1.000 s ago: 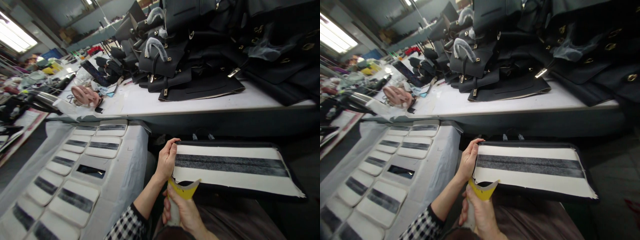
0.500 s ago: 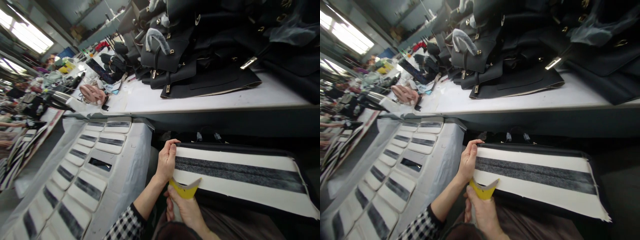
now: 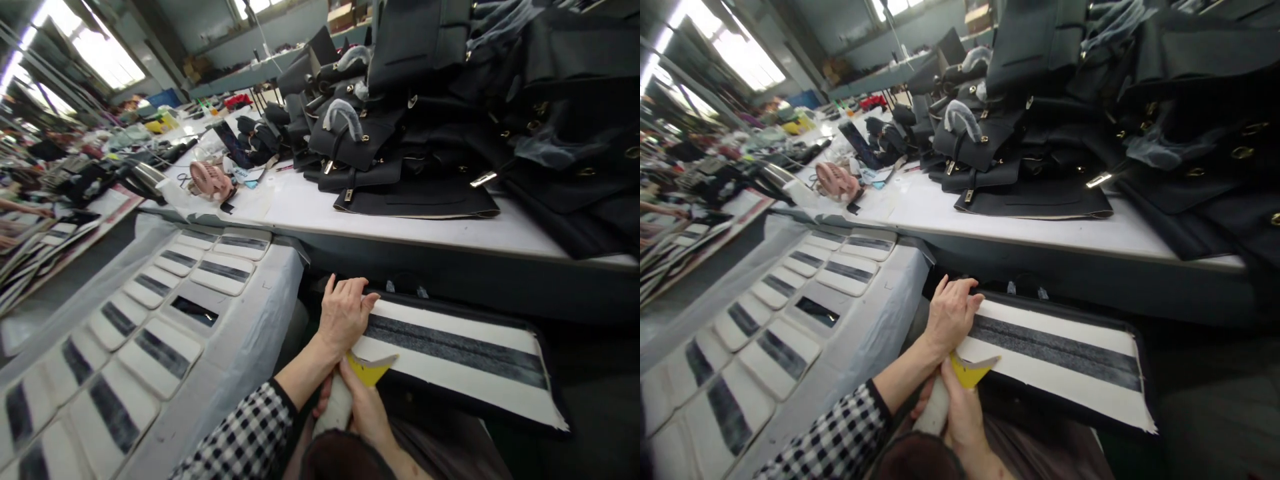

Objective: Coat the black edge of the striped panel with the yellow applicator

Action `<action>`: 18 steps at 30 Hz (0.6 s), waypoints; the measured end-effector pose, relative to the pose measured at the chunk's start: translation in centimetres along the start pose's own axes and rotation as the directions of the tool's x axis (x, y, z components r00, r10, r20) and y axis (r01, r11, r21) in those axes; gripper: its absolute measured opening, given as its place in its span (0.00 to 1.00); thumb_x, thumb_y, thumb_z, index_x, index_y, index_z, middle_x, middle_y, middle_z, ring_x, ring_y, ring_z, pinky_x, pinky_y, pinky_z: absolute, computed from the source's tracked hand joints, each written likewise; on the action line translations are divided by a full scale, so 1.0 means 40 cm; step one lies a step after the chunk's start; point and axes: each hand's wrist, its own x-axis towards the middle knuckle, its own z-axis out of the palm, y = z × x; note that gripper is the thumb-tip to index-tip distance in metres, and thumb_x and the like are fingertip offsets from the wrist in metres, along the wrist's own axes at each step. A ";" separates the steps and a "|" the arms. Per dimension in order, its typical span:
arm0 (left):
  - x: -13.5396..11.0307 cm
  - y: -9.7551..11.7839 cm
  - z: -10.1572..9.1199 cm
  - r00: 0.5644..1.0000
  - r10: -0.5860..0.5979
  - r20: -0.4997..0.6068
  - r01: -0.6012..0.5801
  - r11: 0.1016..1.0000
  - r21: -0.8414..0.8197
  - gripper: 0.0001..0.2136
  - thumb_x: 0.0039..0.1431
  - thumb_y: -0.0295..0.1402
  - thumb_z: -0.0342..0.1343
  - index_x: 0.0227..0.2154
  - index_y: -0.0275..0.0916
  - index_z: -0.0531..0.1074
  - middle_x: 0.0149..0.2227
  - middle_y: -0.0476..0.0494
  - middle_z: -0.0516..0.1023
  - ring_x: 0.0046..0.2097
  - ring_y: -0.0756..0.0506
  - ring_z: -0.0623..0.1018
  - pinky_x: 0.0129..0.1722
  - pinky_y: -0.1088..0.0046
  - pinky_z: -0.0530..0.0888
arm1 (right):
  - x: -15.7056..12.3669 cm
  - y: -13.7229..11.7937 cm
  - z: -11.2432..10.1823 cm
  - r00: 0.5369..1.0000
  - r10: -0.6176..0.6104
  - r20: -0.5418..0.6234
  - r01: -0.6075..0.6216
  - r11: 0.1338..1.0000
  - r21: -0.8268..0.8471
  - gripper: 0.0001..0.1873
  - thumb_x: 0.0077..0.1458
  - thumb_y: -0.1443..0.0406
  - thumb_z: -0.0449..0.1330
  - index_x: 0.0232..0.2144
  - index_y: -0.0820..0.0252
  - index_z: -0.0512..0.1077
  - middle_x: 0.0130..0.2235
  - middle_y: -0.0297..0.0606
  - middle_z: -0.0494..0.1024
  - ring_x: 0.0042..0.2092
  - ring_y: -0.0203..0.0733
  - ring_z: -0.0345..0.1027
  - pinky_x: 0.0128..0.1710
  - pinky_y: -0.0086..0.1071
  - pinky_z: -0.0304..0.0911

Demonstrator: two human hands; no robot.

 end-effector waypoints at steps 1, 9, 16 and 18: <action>0.000 0.001 -0.003 0.999 -0.032 0.000 0.032 0.991 -0.128 0.15 0.67 0.44 0.49 0.47 0.39 0.69 0.47 0.41 0.75 0.51 0.39 0.71 0.66 0.51 0.47 | -0.006 0.001 -0.001 1.000 0.014 -0.012 -0.014 1.000 -0.004 0.22 0.43 0.48 0.69 0.24 0.61 0.72 0.19 0.35 0.73 0.20 0.40 0.68 0.25 0.34 0.69; -0.010 -0.083 -0.008 0.917 -0.399 -0.005 0.236 0.551 -0.801 0.25 0.68 0.52 0.36 0.54 0.39 0.66 0.52 0.36 0.74 0.52 0.41 0.75 0.57 0.58 0.68 | -0.085 -0.026 -0.015 0.988 0.005 0.157 0.040 0.958 -0.285 0.24 0.52 0.47 0.63 0.39 0.63 0.71 0.20 0.34 0.73 0.20 0.40 0.67 0.22 0.32 0.65; -0.196 -0.073 -0.030 0.842 -0.508 0.183 0.325 0.206 -0.923 0.23 0.66 0.46 0.49 0.59 0.41 0.63 0.63 0.39 0.62 0.64 0.41 0.62 0.66 0.58 0.58 | -0.184 -0.226 -0.020 0.967 -0.256 -0.015 0.244 0.938 -0.246 0.21 0.54 0.51 0.62 0.46 0.55 0.69 0.25 0.33 0.71 0.19 0.31 0.54 0.18 0.27 0.53; -0.227 -0.056 -0.034 0.835 -0.484 0.261 0.389 0.185 -0.902 0.25 0.63 0.43 0.55 0.61 0.44 0.62 0.64 0.42 0.60 0.65 0.39 0.60 0.67 0.57 0.55 | -0.199 -0.313 -0.033 0.947 -0.322 -0.026 0.295 0.896 -0.332 0.22 0.53 0.49 0.62 0.44 0.55 0.70 0.27 0.35 0.71 0.19 0.31 0.52 0.18 0.27 0.52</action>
